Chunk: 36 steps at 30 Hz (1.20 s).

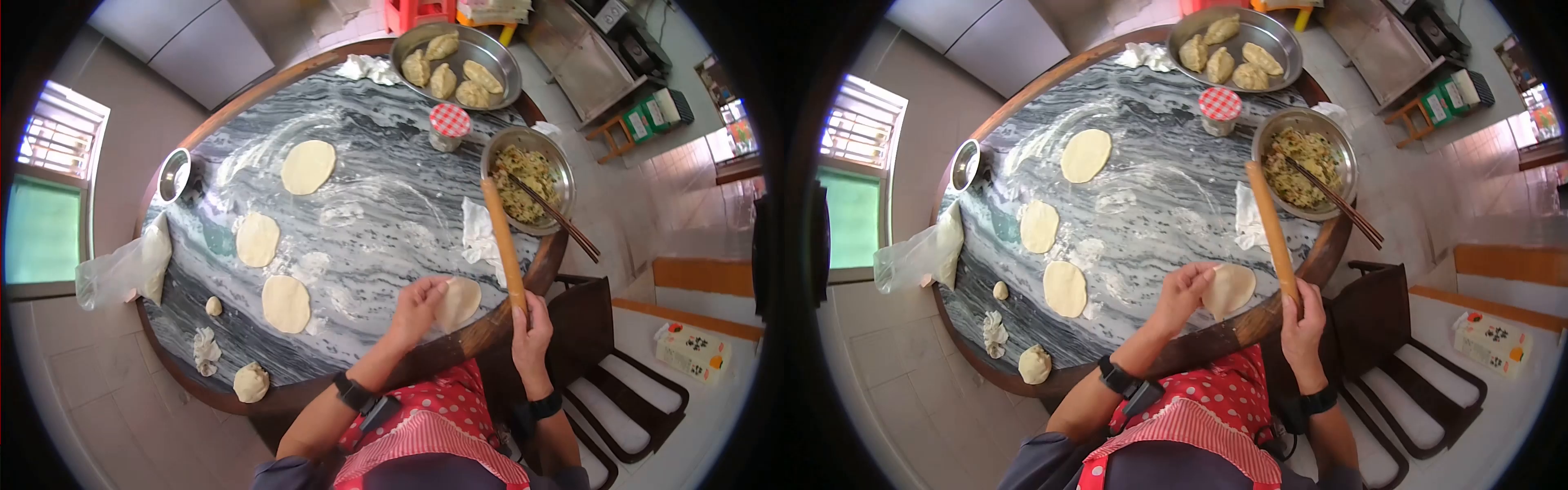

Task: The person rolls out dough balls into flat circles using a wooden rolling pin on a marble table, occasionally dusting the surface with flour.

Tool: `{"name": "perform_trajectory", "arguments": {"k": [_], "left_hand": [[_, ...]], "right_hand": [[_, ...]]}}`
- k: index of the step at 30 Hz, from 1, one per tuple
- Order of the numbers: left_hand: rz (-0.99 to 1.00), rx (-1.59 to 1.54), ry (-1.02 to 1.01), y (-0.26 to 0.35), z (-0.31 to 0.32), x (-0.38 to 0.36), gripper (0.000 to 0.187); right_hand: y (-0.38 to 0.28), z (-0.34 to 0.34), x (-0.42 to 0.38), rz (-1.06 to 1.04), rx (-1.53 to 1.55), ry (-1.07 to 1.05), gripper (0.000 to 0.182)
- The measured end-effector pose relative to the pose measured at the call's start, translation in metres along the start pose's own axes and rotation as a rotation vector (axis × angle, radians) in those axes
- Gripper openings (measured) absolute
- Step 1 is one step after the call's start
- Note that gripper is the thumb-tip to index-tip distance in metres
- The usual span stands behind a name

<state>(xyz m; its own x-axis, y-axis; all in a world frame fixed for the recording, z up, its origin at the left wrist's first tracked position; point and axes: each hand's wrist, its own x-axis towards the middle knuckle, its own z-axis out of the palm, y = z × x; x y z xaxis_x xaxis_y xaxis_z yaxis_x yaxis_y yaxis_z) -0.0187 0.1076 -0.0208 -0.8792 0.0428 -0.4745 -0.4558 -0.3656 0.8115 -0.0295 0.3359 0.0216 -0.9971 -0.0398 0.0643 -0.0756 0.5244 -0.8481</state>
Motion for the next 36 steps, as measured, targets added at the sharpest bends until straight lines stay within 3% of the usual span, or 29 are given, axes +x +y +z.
{"name": "perform_trajectory", "arguments": {"k": [4, 7, 9, 10, 12, 15, 22, 27, 30, 32, 33, 35, 36], "left_hand": [[0.084, 0.025, 0.163, 0.005, -0.068, 0.048, 0.029], [0.044, -0.056, 0.300, 0.048, -0.102, 0.060, 0.028], [0.181, -0.010, 0.457, 0.050, -0.135, 0.072, 0.030], [0.189, -0.007, 0.457, 0.057, -0.143, 0.069, 0.030], [0.203, -0.123, 0.720, 0.062, -0.155, 0.056, 0.030], [0.228, -0.164, 0.850, 0.052, -0.171, 0.035, 0.033], [0.144, -0.456, 0.827, 0.007, -0.123, -0.026, 0.029], [0.117, -0.495, 0.787, -0.011, -0.091, -0.053, 0.026], [-0.028, -0.486, 0.622, -0.025, -0.076, -0.075, 0.026], [-0.234, -0.354, 0.344, -0.031, -0.070, -0.088, 0.021], [-0.236, -0.362, 0.345, -0.035, -0.072, -0.095, 0.021], [-0.170, -0.070, 0.398, -0.038, -0.085, -0.111, 0.017], [-0.009, 0.156, 0.565, -0.030, -0.088, -0.117, 0.015]], "right_hand": [[0.003, 0.002, -0.007, 0.013, 0.037, -0.009, 0.025], [-0.004, 0.003, -0.007, 0.034, 0.032, -0.051, 0.025], [-0.008, 0.004, -0.008, 0.037, 0.031, -0.085, 0.025], [-0.012, 0.005, -0.009, 0.031, 0.036, -0.082, 0.025], [-0.019, 0.004, -0.011, 0.011, 0.037, -0.090, 0.025], [-0.023, 0.005, -0.010, -0.027, 0.013, -0.116, 0.025], [-0.036, 0.043, 0.003, -0.108, 0.041, -0.211, 0.026], [-0.058, 0.066, 0.011, -0.174, 0.017, -0.325, 0.027], [-0.060, 0.078, 0.009, -0.223, -0.010, -0.375, 0.027], [-0.055, 0.085, 0.006, -0.416, -0.114, -0.449, 0.033], [-0.052, 0.087, 0.006, -0.416, -0.120, -0.455, 0.033], [-0.045, 0.091, 0.005, -0.601, -0.217, -0.563, 0.043], [-0.040, 0.090, 0.007, -0.655, -0.270, -0.606, 0.046]]}}
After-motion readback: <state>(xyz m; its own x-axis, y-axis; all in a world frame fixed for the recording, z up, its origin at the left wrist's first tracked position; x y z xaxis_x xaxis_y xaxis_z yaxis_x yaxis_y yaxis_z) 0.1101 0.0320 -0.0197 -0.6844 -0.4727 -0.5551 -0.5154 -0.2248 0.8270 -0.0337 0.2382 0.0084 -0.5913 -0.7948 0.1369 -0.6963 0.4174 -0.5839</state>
